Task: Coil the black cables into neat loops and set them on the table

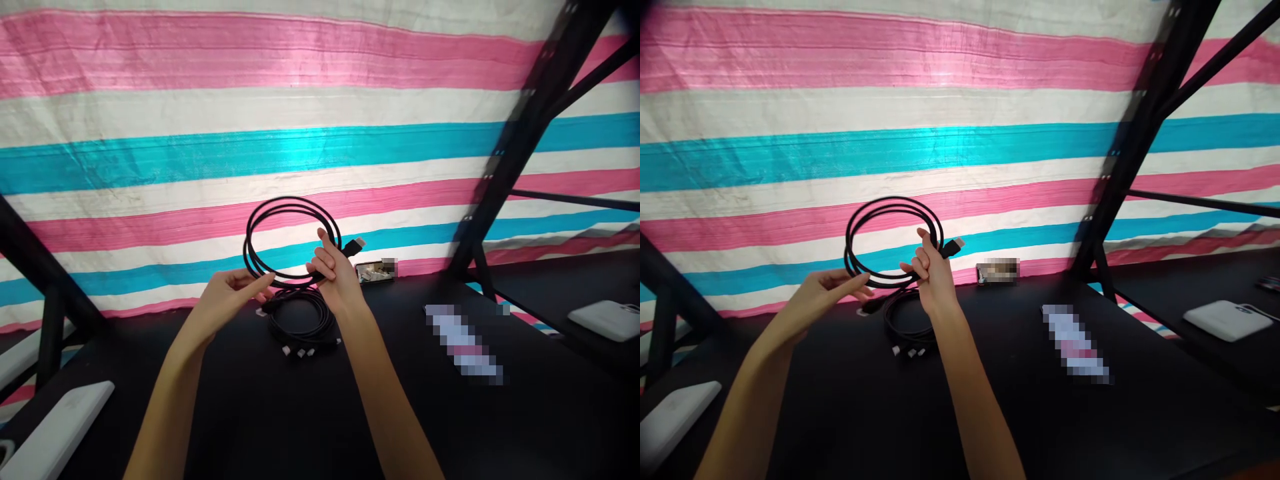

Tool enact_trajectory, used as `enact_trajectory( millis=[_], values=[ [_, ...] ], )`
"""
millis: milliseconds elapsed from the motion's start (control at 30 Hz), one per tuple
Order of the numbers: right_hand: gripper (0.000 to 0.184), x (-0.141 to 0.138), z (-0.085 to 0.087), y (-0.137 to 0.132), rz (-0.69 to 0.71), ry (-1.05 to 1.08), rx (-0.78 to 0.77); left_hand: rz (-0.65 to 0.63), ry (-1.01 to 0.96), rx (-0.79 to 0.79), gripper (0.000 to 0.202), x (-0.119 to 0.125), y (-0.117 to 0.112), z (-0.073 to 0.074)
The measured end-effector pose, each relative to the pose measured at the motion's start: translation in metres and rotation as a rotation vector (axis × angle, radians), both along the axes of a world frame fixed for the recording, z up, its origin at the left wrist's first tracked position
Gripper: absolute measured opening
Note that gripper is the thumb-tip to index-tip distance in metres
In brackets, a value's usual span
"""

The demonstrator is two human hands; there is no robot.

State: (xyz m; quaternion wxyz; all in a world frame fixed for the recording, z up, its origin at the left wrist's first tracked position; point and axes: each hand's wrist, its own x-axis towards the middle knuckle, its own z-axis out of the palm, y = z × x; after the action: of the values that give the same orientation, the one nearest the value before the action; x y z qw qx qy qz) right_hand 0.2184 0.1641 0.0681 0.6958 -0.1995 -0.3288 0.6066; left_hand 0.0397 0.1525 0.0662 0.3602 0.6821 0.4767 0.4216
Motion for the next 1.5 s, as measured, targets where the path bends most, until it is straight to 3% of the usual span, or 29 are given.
enact_trajectory(
  millis=[67, 133, 300, 500, 700, 900, 1000, 1133, 1233, 1500],
  values=[
    [0.022, 0.003, 0.002, -0.001, 0.053, -0.025, -0.002, -0.083, 0.101, -0.111, 0.037, -0.002, 0.004, -0.004],
    [0.022, 0.007, 0.004, -0.004, 0.093, -0.085, 0.031, -0.073, 0.114, -0.158, 0.040, -0.002, 0.006, -0.007],
    [0.025, 0.017, 0.007, -0.013, 0.134, -0.336, 0.124, 0.087, -0.129, 0.045, 0.063, 0.007, 0.010, -0.007],
    [0.030, 0.015, 0.006, -0.017, 0.177, -0.495, 0.121, 0.057, -0.302, 0.274, 0.033, 0.011, 0.003, -0.001],
    [0.027, 0.005, 0.006, -0.015, 0.135, -0.485, 0.083, 0.083, -0.473, 0.277, 0.037, 0.013, -0.005, 0.002],
    [0.030, 0.003, 0.007, -0.017, 0.163, -0.469, 0.123, 0.069, -0.461, 0.173, 0.050, 0.006, -0.005, 0.003],
    [0.032, 0.003, 0.006, -0.015, 0.089, -0.486, 0.159, 0.030, -0.408, 0.154, 0.048, 0.005, -0.007, 0.005],
    [0.043, 0.001, 0.004, -0.010, -0.186, -0.565, 0.247, 0.103, -0.304, 0.267, 0.026, 0.010, -0.013, 0.008],
    [0.043, -0.002, 0.002, -0.006, -0.322, -0.626, 0.273, 0.144, -0.265, 0.298, 0.033, 0.013, -0.016, 0.009],
    [0.035, -0.002, 0.000, -0.007, -0.196, -0.688, 0.332, 0.205, -0.222, 0.363, 0.036, 0.013, -0.013, 0.007]
  ],
)
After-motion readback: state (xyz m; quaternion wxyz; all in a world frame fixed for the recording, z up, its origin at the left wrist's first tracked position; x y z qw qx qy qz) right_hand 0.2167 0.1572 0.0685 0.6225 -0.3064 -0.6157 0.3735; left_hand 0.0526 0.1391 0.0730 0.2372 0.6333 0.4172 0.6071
